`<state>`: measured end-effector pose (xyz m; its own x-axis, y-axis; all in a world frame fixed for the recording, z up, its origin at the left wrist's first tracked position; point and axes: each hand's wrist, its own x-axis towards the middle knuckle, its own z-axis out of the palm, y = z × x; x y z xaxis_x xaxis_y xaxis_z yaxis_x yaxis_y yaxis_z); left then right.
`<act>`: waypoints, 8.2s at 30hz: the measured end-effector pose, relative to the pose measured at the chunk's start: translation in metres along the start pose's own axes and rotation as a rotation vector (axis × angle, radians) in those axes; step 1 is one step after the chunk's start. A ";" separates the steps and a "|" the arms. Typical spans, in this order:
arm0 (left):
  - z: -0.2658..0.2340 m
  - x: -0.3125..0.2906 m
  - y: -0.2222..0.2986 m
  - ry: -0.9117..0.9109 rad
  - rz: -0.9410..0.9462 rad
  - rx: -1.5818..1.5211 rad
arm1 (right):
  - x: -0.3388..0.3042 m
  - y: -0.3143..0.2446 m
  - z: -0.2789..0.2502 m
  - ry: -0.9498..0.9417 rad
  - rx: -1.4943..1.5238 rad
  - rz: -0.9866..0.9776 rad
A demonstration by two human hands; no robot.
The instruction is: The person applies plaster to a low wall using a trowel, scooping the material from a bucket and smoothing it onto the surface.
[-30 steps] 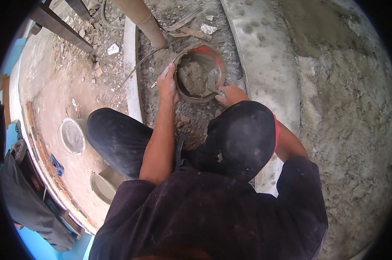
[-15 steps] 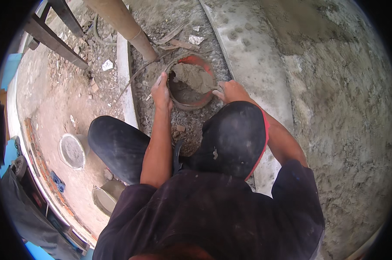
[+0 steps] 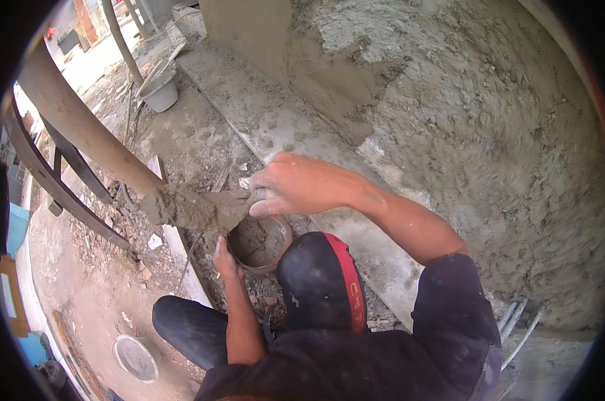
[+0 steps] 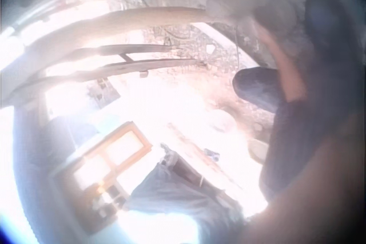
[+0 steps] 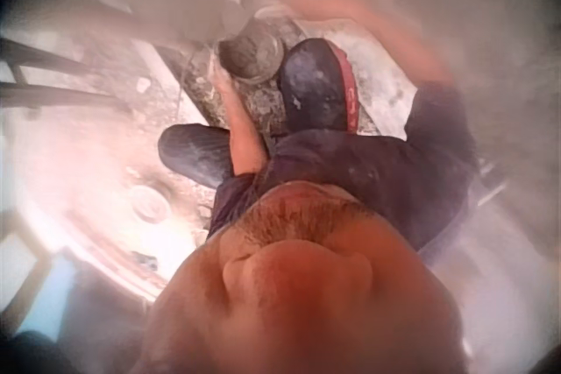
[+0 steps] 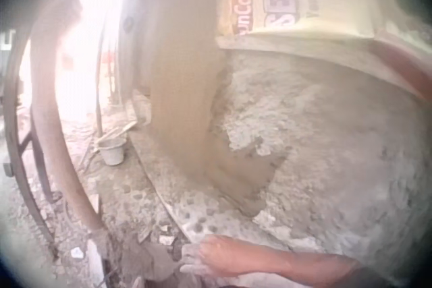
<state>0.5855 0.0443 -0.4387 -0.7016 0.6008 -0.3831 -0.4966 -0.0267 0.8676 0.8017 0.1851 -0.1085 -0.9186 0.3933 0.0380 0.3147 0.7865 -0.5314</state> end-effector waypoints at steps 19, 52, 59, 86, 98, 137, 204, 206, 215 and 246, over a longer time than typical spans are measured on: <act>-0.008 0.021 -0.024 -0.114 0.043 0.276 | -0.115 0.120 0.070 0.144 -0.208 0.540; 0.003 -0.001 0.000 0.062 -0.048 -0.002 | -0.018 0.129 0.313 -0.382 0.146 0.430; 0.000 0.007 -0.008 0.043 -0.018 -0.009 | -0.036 0.140 0.302 -0.224 -0.102 0.537; 0.011 0.005 -0.024 0.015 -0.054 0.166 | 0.002 0.203 -0.140 0.994 0.495 0.639; 0.011 0.015 -0.005 0.071 0.004 0.147 | 0.068 0.233 -0.030 0.410 0.443 0.631; 0.020 0.016 -0.017 -0.060 -0.038 0.134 | -0.046 0.229 -0.087 0.704 0.413 0.807; 0.011 0.026 -0.009 -0.060 -0.006 0.101 | -0.043 0.050 0.066 0.011 -0.367 0.306; 0.007 0.020 -0.014 -0.066 -0.010 -0.024 | -0.051 0.014 0.024 0.006 -0.348 0.253; 0.013 0.026 -0.003 -0.033 -0.009 0.178 | -0.105 0.088 -0.092 0.138 0.516 0.720; 0.020 0.021 -0.011 0.093 0.024 0.186 | 0.011 0.301 0.034 1.146 0.231 0.741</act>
<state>0.5863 0.0730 -0.4504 -0.7605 0.5252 -0.3819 -0.3825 0.1129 0.9170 0.8780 0.4101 -0.2969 0.1866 0.9369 0.2955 0.4881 0.1726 -0.8556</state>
